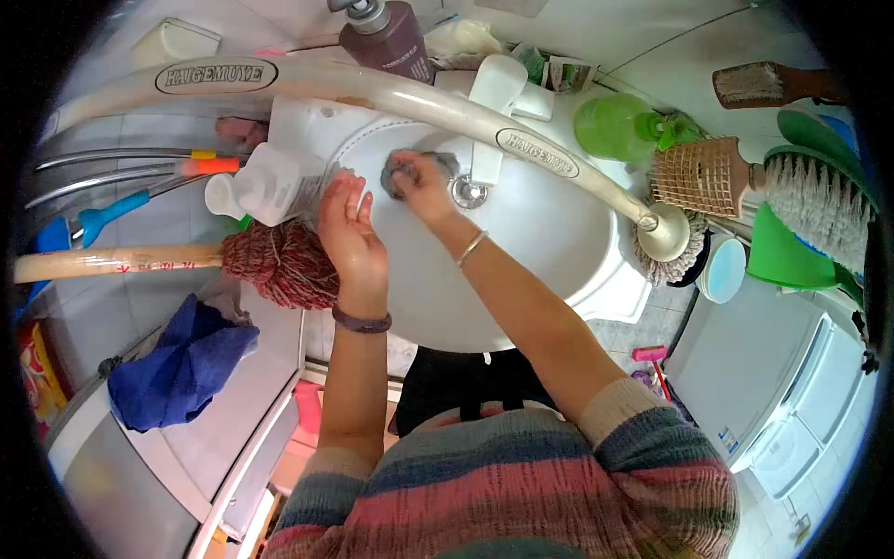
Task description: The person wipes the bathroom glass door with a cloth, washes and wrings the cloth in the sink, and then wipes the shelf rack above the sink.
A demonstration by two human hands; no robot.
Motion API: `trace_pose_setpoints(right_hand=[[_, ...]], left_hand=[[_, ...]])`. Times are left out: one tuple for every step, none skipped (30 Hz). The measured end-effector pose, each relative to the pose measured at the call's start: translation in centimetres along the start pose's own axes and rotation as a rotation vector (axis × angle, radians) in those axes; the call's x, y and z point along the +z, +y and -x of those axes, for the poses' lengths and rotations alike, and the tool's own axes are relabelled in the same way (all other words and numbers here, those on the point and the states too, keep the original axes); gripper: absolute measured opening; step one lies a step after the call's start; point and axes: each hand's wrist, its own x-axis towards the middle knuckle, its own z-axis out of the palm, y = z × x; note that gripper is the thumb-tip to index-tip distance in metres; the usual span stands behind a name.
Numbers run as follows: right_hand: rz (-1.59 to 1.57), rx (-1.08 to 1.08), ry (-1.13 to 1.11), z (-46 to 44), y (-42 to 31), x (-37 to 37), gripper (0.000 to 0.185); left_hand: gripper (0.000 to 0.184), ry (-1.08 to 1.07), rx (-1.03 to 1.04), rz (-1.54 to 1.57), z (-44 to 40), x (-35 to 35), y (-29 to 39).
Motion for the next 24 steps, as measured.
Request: trace_pose_setpoints(right_hand=[[0.226, -0.104, -0.184, 2.0, -1.7, 0.2, 0.026], [0.186, -0.074, -0.365, 4.1, -0.9, 0.7, 0.022], [0.360, -0.013, -0.548, 5.8, -2.7, -0.5, 0.019], [0.431, -0.002, -0.708, 7.4, -3.0, -2.8, 0.019], [0.502, 0.015, -0.866, 8.6, -3.1, -5.8, 0.019], [0.725, 0.078, -0.917, 9.1, -3.9, -9.2, 0.020], [0.893, 0.169, -0.979, 8.4, -2.9, -12.8, 0.020], [1.091, 0.263, -0.790, 7.3, -4.0, -15.6, 0.021], [1.342, 0.114, -0.614, 5.9, -3.4, -17.1, 0.023], [1.569, -0.041, -0.422, 4.4, -3.4, -17.4, 0.026], [1.555, -0.106, -0.373, 2.9, -2.9, -16.9, 0.025], [1.537, -0.173, -0.325, 1.5, -3.4, -15.5, 0.025], [1.289, -0.098, -0.325, 0.5, -3.2, -13.2, 0.024], [1.039, -0.018, -0.322, 0.1, -2.8, -10.6, 0.024], [0.965, -0.275, -0.364, -0.2, -2.0, -8.1, 0.023], [0.880, -0.533, -0.399, -0.4, -1.4, -5.7, 0.022], [0.809, -0.600, -0.501, -0.7, -1.4, -3.2, 0.023], [0.736, -0.657, -0.602, -0.7, -1.8, -1.4, 0.024], [0.706, -0.773, -0.648, -0.7, -3.2, -0.6, 0.025], [0.678, -0.889, -0.692, -1.0, -5.0, -0.4, 0.025], [0.867, -1.098, -0.750, -1.9, -6.3, -1.0, 0.025], [0.942, -1.004, -0.703, -2.5, -5.8, -1.9, 0.025], [1.016, -0.913, -0.653, -3.1, -5.6, -3.1, 0.025], [1.088, -0.822, -0.598, -3.5, -5.7, -4.4, 0.025]], left_hand=[[0.025, 0.006, 0.011, 0.028, 0.6, 0.4, 0.7], [0.025, -0.017, 0.006, 0.007, 0.8, 0.3, 0.8], [0.024, -0.038, 0.001, -0.008, 1.0, 0.3, 0.9], [0.024, -0.061, -0.006, -0.022, 1.1, 0.3, 0.9], [0.023, -0.078, -0.024, -0.035, 1.1, 0.1, 0.7], [0.023, -0.074, -0.056, -0.039, 1.2, -0.1, 0.5], [0.023, -0.072, -0.084, -0.041, 1.1, -0.4, 0.2], [0.023, -0.066, -0.108, -0.041, 1.0, -0.6, 0.1], [0.021, -0.073, -0.110, -0.045, 1.1, -0.8, 0.2], [0.021, -0.068, -0.101, -0.036, 1.3, -1.1, 0.3], [0.020, -0.067, -0.089, -0.029, 1.5, -1.3, 0.4], [0.020, -0.063, -0.074, -0.023, 1.7, -1.6, 0.5], [0.018, -0.044, -0.062, -0.019, 2.3, -1.3, 1.1], [0.017, -0.051, -0.043, -0.025, 2.8, -1.5, 1.5], [0.016, -0.057, -0.027, -0.030, 3.1, -1.7, 1.7], [0.015, -0.065, -0.008, -0.031, 3.3, -1.7, 1.7], [0.015, -0.072, -0.002, -0.039, 3.6, -1.7, 1.8], [0.015, -0.077, -0.002, -0.051, 4.0, -1.8, 1.7], [0.014, -0.080, -0.008, -0.063, 4.5, -2.0, 1.6], [0.015, -0.108, 0.000, -0.070, 4.7, -2.2, 1.2], [0.015, -0.138, 0.006, -0.072, 4.9, -2.3, 0.8], [0.015, -0.172, 0.015, -0.068, 5.1, -2.0, 0.4], [0.012, -0.122, -0.039, -0.043, 5.4, -1.4, 0.3], [0.012, -0.125, -0.057, -0.037, 5.6, -1.0, 0.3]])
